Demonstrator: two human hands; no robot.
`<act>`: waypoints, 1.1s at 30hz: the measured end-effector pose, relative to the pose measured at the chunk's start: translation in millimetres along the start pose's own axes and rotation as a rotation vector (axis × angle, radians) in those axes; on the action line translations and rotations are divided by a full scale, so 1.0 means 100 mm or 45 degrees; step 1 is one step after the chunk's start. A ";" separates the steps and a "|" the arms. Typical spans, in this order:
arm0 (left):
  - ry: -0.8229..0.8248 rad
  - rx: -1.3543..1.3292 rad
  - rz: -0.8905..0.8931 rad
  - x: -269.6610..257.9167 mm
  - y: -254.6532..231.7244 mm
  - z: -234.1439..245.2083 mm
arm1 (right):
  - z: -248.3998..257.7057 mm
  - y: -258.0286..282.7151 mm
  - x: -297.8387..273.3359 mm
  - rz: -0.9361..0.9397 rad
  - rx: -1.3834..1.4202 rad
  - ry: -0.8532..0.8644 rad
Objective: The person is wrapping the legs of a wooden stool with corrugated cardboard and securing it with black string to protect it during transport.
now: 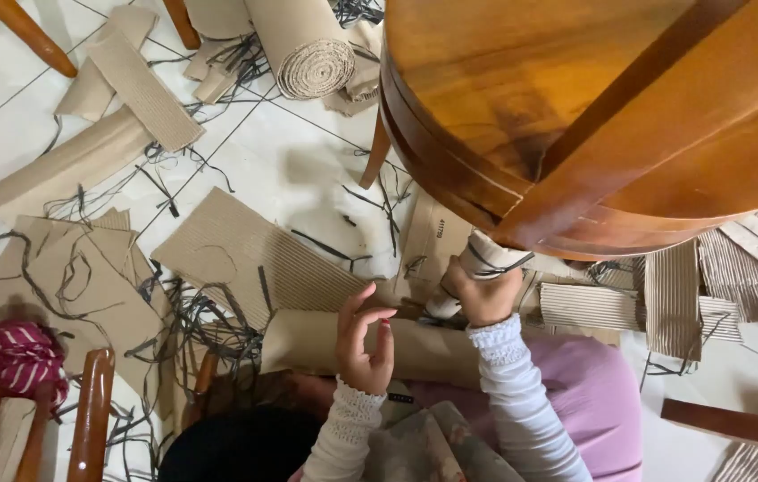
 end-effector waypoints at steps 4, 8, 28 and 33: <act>0.066 -0.006 -0.021 -0.08 -0.10 -0.10 | 0.47 -0.04 0.22 -0.028 -0.071 0.062; 0.183 0.027 -0.100 -0.09 -0.31 -0.30 | 0.94 0.10 0.51 -0.093 -0.068 0.196; 0.122 -0.060 0.029 0.39 0.47 -0.97 | 1.09 -0.43 0.48 -0.378 -0.366 0.304; -0.043 -0.249 0.081 0.63 0.88 -1.24 | 1.08 0.04 0.46 -0.227 -0.040 -0.430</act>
Point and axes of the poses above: each hand's wrist, its own x-axis towards the middle knuckle, its own z-axis out of the back of the hand, y = z × x, the point moved 8 cm from there along x, towards the middle knuckle, and after that the axes turned 1 degree about -x, right-handed, at the moved point
